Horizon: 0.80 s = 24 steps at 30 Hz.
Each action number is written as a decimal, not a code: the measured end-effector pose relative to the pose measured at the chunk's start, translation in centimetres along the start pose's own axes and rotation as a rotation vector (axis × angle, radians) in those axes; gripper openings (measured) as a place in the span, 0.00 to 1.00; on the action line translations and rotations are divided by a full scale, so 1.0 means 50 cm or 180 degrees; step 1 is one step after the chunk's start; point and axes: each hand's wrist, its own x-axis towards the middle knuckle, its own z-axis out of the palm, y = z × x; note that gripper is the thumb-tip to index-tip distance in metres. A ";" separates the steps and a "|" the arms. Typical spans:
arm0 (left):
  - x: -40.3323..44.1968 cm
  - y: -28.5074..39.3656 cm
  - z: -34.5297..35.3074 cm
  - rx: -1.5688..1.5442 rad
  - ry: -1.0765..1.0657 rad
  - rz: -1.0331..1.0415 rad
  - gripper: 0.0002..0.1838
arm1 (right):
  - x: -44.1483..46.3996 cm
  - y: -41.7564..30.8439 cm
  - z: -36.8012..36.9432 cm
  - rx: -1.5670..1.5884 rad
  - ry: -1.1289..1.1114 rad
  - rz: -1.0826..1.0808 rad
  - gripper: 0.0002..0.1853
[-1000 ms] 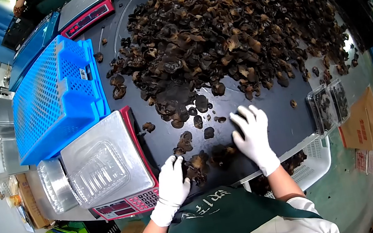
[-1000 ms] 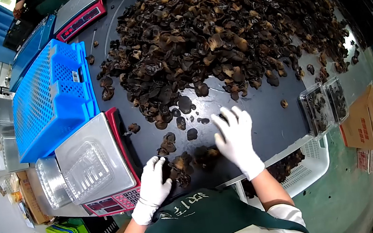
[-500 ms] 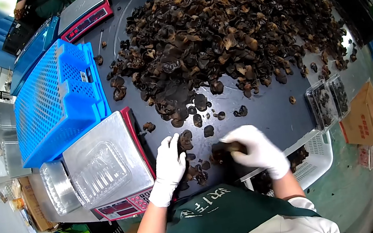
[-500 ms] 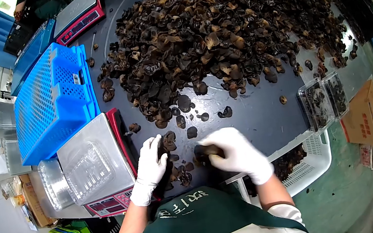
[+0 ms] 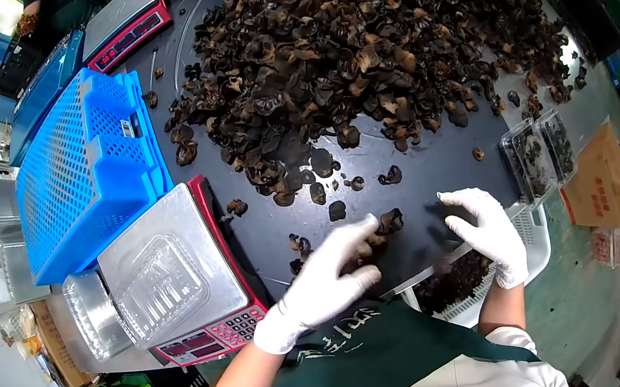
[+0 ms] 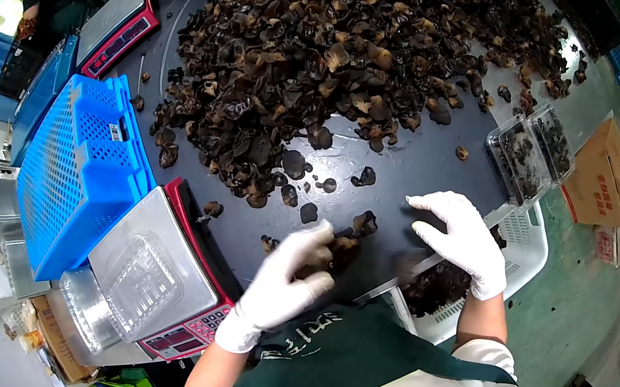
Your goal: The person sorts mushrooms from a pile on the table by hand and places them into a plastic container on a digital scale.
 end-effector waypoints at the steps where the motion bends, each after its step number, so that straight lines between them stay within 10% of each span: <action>1: 0.001 -0.020 -0.014 0.0266 0.0351 -0.0033 0.30 | 0.003 -0.005 0.006 0.0021 -0.0002 0.0003 0.17; 5: -0.035 -0.076 -0.087 0.1355 0.1209 0.0137 0.28 | 0.017 -0.008 0.050 -0.0165 0.0011 -0.0632 0.18; 11: -0.080 -0.114 -0.064 0.2845 0.0356 -0.0599 0.52 | 0.035 -0.034 0.209 -0.0611 -0.0694 -0.1050 0.42; 15: -0.066 -0.147 -0.023 0.3750 0.0045 -0.0618 0.57 | 0.041 -0.034 0.264 -0.1009 -0.0449 -0.1575 0.35; 21: -0.067 -0.206 -0.040 0.2311 0.0634 -0.0486 0.17 | 0.061 0.071 0.258 0.0411 0.0505 -0.1398 0.14; 24: -0.066 -0.224 -0.046 0.1786 0.1241 -0.0163 0.13 | 0.053 0.108 0.247 0.0790 0.1013 -0.0724 0.13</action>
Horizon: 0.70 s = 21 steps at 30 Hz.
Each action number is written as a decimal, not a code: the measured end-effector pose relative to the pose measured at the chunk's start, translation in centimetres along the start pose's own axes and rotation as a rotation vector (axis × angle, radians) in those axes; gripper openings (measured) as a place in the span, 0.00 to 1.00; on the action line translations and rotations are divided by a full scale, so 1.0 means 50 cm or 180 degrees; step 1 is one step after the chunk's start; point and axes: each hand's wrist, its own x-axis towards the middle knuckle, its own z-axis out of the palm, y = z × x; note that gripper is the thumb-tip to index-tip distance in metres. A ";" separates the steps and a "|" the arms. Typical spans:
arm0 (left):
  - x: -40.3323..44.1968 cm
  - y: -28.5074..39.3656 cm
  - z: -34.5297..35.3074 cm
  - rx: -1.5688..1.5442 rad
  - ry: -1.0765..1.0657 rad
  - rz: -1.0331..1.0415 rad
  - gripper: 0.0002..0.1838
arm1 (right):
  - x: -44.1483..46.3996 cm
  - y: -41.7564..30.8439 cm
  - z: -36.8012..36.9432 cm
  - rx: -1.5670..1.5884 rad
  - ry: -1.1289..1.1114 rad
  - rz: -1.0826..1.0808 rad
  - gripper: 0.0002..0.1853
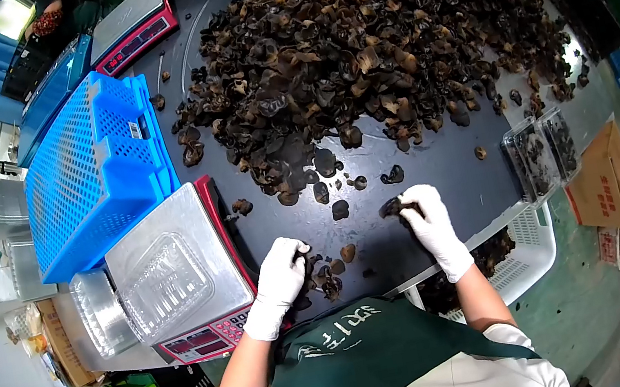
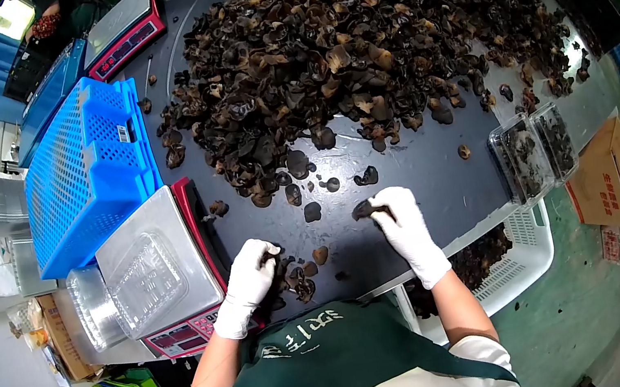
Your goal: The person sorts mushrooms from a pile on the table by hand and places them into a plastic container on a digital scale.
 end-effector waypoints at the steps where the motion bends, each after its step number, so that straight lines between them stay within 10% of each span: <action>1: 0.001 0.001 0.002 -0.0311 0.0212 -0.0097 0.11 | -0.001 0.004 -0.005 -0.0032 0.0056 0.0199 0.13; 5: 0.019 0.037 -0.028 -0.2379 0.0125 -0.1388 0.18 | 0.005 -0.018 0.004 -0.0755 0.0093 -0.0317 0.21; 13: 0.002 0.028 -0.058 -0.4216 0.0167 -0.1625 0.14 | 0.012 -0.004 0.023 -0.0418 0.0302 -0.0182 0.21; 21: -0.026 0.042 -0.031 -0.0827 0.0239 -0.0773 0.14 | 0.014 0.025 -0.039 0.3724 0.0761 0.2100 0.17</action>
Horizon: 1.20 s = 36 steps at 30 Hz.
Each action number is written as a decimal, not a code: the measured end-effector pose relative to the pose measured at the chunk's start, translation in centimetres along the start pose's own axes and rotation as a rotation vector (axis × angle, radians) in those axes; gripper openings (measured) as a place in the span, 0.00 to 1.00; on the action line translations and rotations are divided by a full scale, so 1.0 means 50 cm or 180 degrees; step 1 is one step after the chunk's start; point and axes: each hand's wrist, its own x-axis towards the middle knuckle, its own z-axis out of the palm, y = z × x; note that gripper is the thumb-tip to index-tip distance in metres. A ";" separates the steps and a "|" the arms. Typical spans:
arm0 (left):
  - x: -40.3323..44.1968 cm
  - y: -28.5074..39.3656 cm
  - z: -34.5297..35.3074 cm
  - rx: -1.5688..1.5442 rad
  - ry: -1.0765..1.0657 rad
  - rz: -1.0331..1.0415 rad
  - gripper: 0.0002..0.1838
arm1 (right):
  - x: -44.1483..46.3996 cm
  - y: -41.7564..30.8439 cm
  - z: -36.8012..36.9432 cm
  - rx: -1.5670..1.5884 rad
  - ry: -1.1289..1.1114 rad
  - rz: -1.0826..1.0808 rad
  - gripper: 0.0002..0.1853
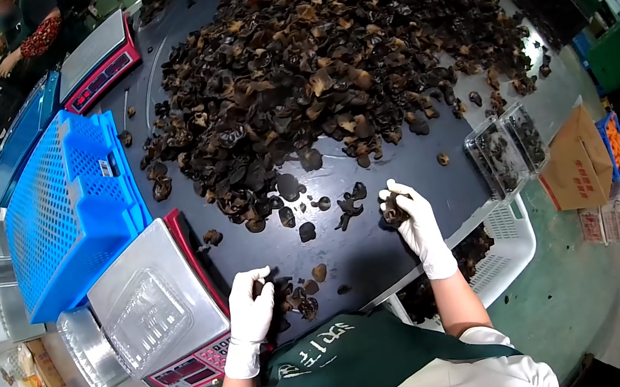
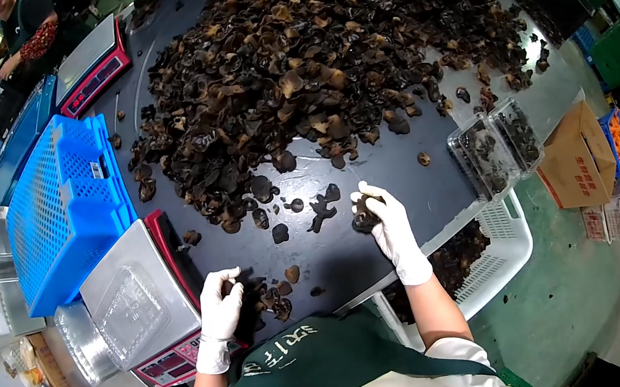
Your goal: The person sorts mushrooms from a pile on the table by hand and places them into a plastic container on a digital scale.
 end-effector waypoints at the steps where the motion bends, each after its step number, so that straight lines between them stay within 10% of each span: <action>1: -0.003 0.006 0.000 0.0337 0.0017 0.0362 0.17 | -0.001 -0.003 -0.006 0.0401 -0.0030 0.0165 0.17; 9: -0.015 -0.048 0.029 0.2059 -0.0176 0.0577 0.18 | -0.009 -0.004 0.004 0.1364 -0.0283 0.0724 0.20; 16: -0.002 -0.052 0.035 0.1661 -0.0360 0.0629 0.08 | -0.022 -0.012 0.034 0.1391 -0.0517 0.1104 0.22; 26: 0.017 0.003 0.062 -0.3540 -0.1100 -0.1508 0.07 | -0.086 0.009 0.144 0.0671 -0.1252 0.1279 0.33; 29: 0.017 -0.024 0.090 -0.4633 -0.1605 -0.1925 0.16 | -0.104 0.069 0.153 -0.1618 -0.2096 0.0048 0.39; 32: 0.011 0.005 0.091 -0.5726 -0.1965 -0.2468 0.19 | -0.155 0.066 0.196 -0.0890 -0.2269 0.0589 0.40; 36: -0.007 -0.017 0.091 -0.5216 -0.1739 -0.2338 0.21 | -0.156 0.062 0.202 -0.0302 -0.2048 0.0724 0.34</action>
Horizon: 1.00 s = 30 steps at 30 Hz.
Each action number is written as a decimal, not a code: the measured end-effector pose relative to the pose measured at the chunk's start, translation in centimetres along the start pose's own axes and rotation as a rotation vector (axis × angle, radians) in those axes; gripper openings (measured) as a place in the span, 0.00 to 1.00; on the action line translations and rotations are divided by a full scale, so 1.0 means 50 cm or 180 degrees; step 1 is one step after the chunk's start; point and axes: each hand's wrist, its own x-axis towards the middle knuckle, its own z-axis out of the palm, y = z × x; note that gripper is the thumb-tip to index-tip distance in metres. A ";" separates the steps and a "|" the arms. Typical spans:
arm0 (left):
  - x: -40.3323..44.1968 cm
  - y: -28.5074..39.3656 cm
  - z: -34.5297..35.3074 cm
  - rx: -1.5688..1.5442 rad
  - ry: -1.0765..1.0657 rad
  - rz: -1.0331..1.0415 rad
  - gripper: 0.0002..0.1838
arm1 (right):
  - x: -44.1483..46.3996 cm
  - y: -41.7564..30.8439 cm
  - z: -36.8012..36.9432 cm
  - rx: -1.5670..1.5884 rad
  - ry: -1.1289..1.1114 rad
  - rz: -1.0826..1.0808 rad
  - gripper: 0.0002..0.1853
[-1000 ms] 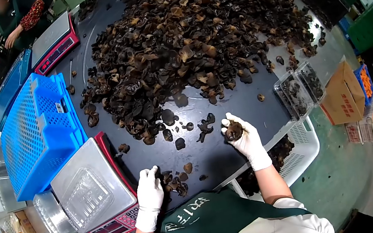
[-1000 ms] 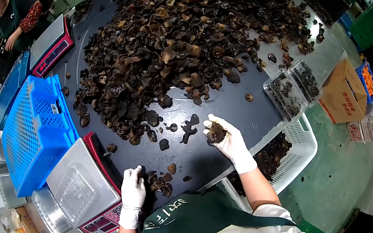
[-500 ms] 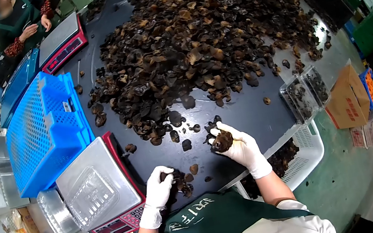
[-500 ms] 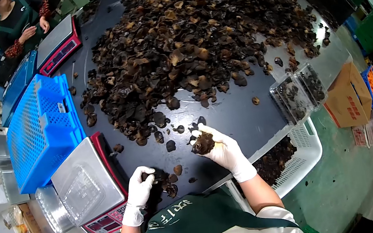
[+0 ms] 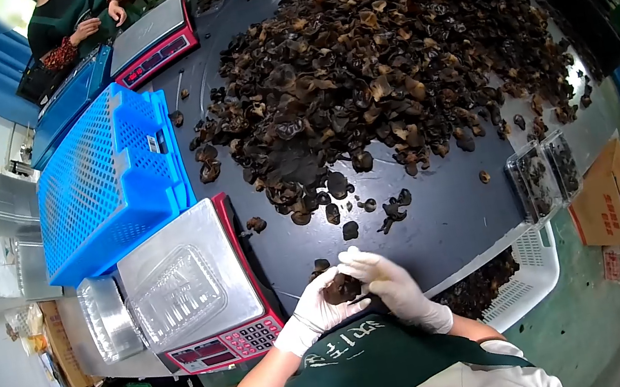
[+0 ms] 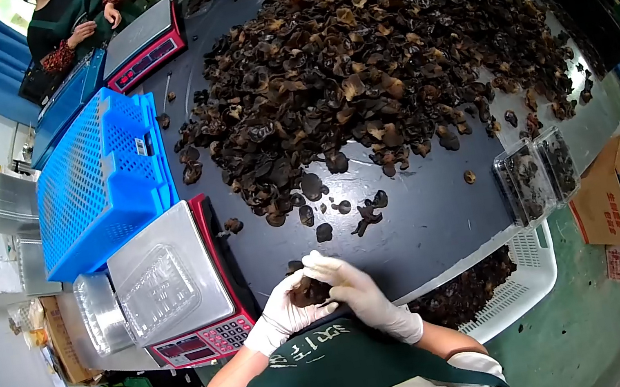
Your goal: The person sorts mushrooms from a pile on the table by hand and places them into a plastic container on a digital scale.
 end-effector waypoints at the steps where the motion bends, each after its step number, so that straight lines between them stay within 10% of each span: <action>1: -0.007 0.002 -0.003 0.0136 0.0139 0.0018 0.20 | -0.001 -0.023 -0.004 -0.0237 0.0223 0.0128 0.30; 7: -0.158 0.042 0.132 0.2943 0.0058 0.1858 0.16 | -0.001 -0.068 -0.096 -0.1287 0.1320 -0.0649 0.16; 8: -0.187 0.076 0.139 0.1141 -0.0024 0.1509 0.17 | 0.000 -0.084 -0.104 -0.1605 0.1599 -0.0608 0.15; 12: -0.294 0.177 0.069 0.3275 0.2784 0.4576 0.11 | 0.017 -0.086 -0.167 -0.3149 0.2098 -0.0976 0.13; 18: -0.337 0.265 -0.074 0.6210 0.3956 0.4244 0.16 | 0.063 -0.042 -0.210 -0.4339 0.1890 -0.1690 0.17; 24: -0.308 0.229 -0.021 0.6029 0.4813 0.4654 0.24 | 0.065 -0.051 -0.193 -0.5217 0.1391 -0.1179 0.23; 30: -0.205 0.135 0.135 0.6464 0.2680 0.4634 0.16 | 0.049 -0.035 -0.232 -0.4105 0.1808 -0.1412 0.10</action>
